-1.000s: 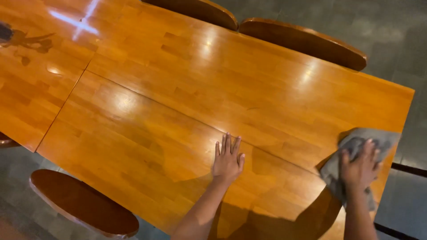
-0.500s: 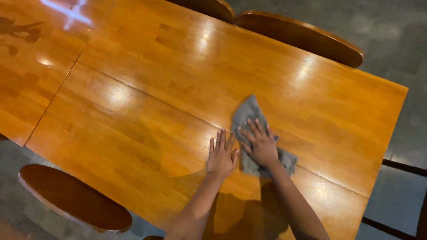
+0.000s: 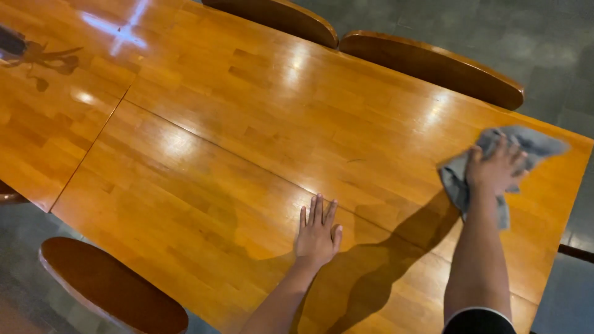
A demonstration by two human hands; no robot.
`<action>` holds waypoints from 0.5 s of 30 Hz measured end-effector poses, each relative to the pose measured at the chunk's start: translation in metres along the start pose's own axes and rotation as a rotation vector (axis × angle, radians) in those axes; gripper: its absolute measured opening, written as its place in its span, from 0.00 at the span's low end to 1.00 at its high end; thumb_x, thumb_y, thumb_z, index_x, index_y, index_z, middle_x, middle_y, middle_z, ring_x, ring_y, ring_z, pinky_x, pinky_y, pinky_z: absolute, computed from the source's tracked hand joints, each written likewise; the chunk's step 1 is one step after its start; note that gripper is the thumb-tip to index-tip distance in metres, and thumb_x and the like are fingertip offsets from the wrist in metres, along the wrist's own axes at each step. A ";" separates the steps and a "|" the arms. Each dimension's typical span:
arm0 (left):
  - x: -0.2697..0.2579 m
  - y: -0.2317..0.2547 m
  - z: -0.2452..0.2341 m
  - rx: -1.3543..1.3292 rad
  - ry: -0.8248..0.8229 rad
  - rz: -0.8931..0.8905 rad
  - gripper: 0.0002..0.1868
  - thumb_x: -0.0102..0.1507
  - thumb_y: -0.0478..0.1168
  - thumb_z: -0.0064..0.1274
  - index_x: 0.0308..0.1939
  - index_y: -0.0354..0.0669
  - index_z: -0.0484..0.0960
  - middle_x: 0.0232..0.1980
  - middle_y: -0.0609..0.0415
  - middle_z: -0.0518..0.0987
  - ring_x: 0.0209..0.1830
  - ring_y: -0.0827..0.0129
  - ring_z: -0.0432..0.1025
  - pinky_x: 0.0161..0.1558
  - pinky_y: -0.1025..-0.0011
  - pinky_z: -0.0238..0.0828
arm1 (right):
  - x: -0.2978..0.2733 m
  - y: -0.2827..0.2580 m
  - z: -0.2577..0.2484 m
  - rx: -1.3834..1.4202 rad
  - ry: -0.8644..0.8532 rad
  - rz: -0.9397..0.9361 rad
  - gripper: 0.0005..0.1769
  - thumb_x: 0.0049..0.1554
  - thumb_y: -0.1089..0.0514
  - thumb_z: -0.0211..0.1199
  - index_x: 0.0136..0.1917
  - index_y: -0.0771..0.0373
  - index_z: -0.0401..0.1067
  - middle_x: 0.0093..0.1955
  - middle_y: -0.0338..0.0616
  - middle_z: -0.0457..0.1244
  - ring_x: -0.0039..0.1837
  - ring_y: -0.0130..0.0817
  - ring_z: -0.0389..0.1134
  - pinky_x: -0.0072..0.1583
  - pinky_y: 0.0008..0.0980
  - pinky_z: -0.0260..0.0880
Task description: The person is wiping down a large wooden dining table and wooden chairs with a cleaning cloth.
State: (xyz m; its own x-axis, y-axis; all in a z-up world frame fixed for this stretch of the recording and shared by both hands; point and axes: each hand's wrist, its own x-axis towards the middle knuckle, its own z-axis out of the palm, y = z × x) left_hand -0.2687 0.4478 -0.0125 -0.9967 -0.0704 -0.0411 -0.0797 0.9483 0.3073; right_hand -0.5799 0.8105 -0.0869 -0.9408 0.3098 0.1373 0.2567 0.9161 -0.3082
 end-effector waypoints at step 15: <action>0.001 0.002 0.000 0.015 0.025 -0.019 0.37 0.67 0.55 0.43 0.79 0.49 0.56 0.81 0.34 0.52 0.81 0.46 0.48 0.76 0.44 0.40 | -0.016 -0.025 -0.038 0.080 -0.139 -0.501 0.40 0.64 0.33 0.54 0.83 0.50 0.56 0.86 0.48 0.46 0.86 0.49 0.41 0.78 0.62 0.36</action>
State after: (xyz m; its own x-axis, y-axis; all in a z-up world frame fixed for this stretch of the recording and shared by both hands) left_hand -0.2697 0.4492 -0.0122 -0.9951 -0.0959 -0.0231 -0.0985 0.9513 0.2922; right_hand -0.5631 0.7925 -0.0452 -0.9658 -0.2029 0.1614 -0.2447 0.9192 -0.3086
